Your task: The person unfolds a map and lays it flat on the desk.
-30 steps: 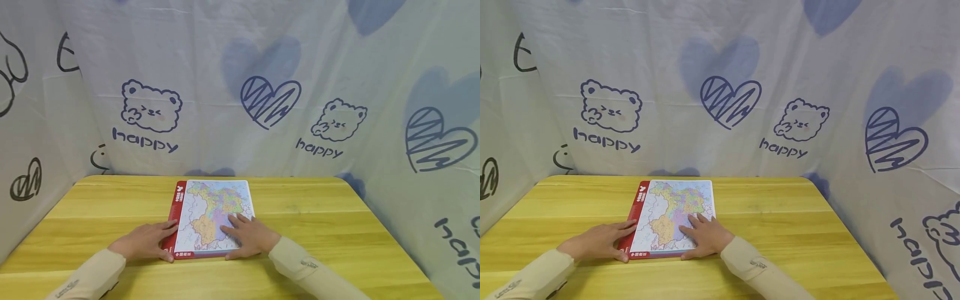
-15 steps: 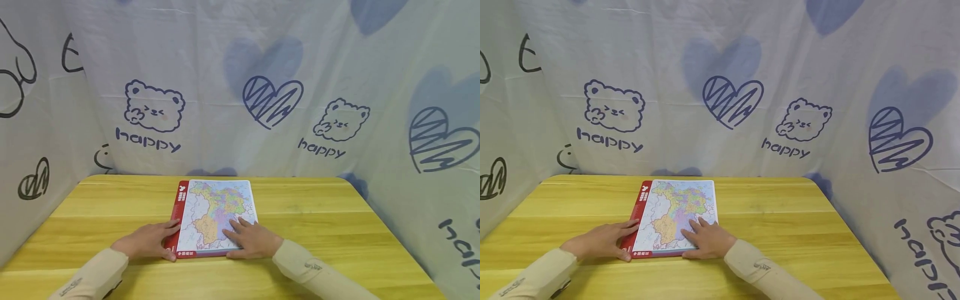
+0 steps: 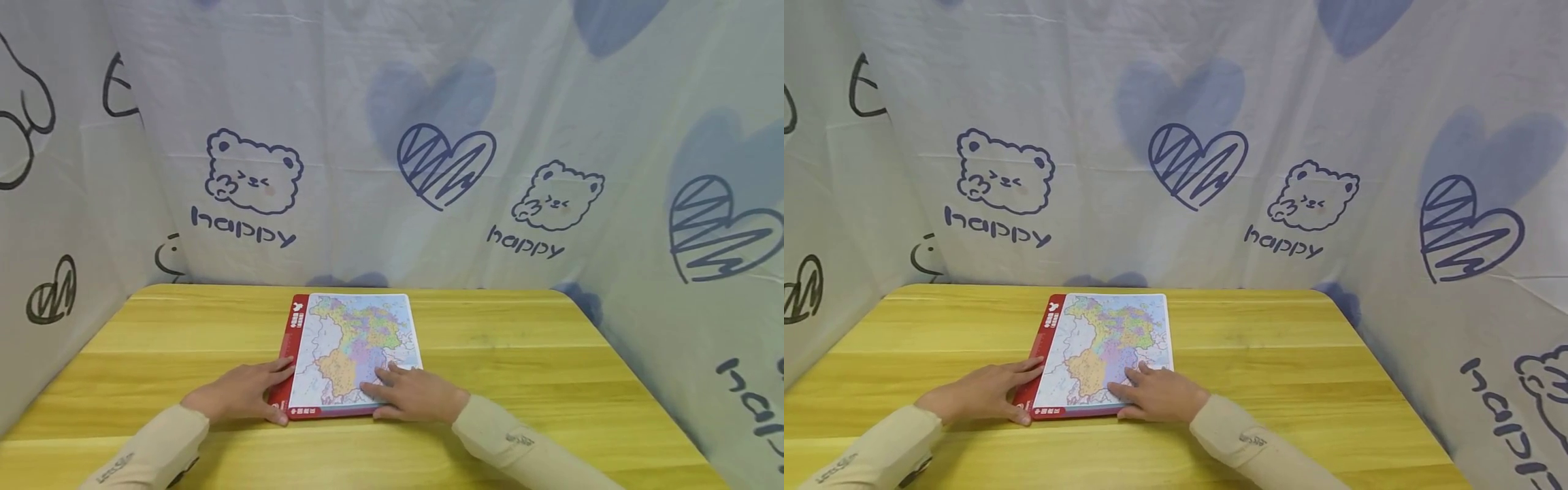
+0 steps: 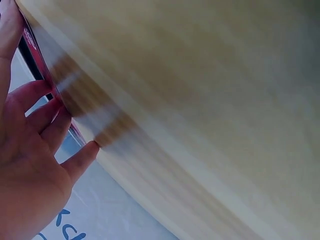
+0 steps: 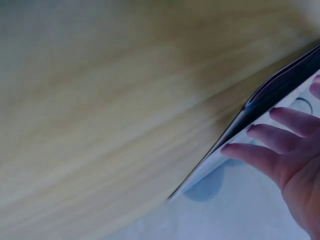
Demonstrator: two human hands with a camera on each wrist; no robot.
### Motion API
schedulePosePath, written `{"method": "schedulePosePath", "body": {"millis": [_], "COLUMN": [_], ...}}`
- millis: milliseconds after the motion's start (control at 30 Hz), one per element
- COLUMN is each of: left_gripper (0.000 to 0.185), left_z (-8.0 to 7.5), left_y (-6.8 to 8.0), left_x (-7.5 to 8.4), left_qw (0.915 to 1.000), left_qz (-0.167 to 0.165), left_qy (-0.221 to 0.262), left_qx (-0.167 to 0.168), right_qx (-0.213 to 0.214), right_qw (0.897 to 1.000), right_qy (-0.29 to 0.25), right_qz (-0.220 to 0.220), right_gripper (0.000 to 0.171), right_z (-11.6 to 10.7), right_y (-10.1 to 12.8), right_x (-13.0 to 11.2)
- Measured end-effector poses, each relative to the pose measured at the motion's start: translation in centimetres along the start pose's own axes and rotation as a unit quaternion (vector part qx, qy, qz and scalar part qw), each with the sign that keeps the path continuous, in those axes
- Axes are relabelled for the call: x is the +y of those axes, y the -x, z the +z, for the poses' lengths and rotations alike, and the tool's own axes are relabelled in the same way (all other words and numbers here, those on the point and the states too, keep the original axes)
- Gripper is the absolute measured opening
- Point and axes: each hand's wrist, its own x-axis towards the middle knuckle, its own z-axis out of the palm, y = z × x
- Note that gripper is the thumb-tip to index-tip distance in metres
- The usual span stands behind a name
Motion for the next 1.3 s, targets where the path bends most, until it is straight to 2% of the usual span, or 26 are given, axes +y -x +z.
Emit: {"method": "schedulePosePath", "body": {"millis": [133,233,500,667,800,933,1067,1300], "left_gripper": [0.098,0.097,0.097,0.099,0.098,0.096,0.097,0.098], "left_z": [0.1,0.2,0.1,0.1,-0.2,-0.3,-0.3,-0.8], "left_y": [0.0,-0.1,-0.2,-0.3,-0.3,-0.4,-0.5,-0.9], "left_x": [0.0,-0.1,-0.3,-0.4,-0.3,-0.2,-0.3,-0.5], "left_qw": [1.0,1.0,1.0,1.0,0.9999,0.9999,0.9999,0.9999], "left_qz": [0.002,-0.001,-0.003,-0.008,-0.011,-0.007,-0.007,-0.009], "left_qy": [-0.003,-0.004,0.002,0.003,0.007,0.006,0.01,-0.008], "left_qx": [0.002,0.002,-0.001,-0.003,-0.004,-0.004,-0.005,-0.012], "right_qx": [0.018,0.015,0.026,0.076,0.143,0.194,0.209,0.203], "right_qw": [0.997,0.995,0.993,0.987,0.973,0.962,0.961,0.961], "right_qy": [0.065,0.09,0.112,0.138,0.174,0.185,0.177,0.188], "right_qz": [-0.027,-0.039,-0.031,-0.043,-0.053,-0.054,-0.045,-0.021], "right_gripper": [0.041,0.043,0.04,0.037,0.033,0.03,0.034,0.038], "right_z": [-0.3,-0.5,-0.6,-0.4,-0.4,-0.4,-0.6,-1.3], "right_y": [0.2,0.4,0.4,0.3,0.0,-0.2,-0.3,-0.1], "right_x": [-1.2,-2.0,-2.5,-2.5,-2.5,-2.3,-2.4,-2.4]}}
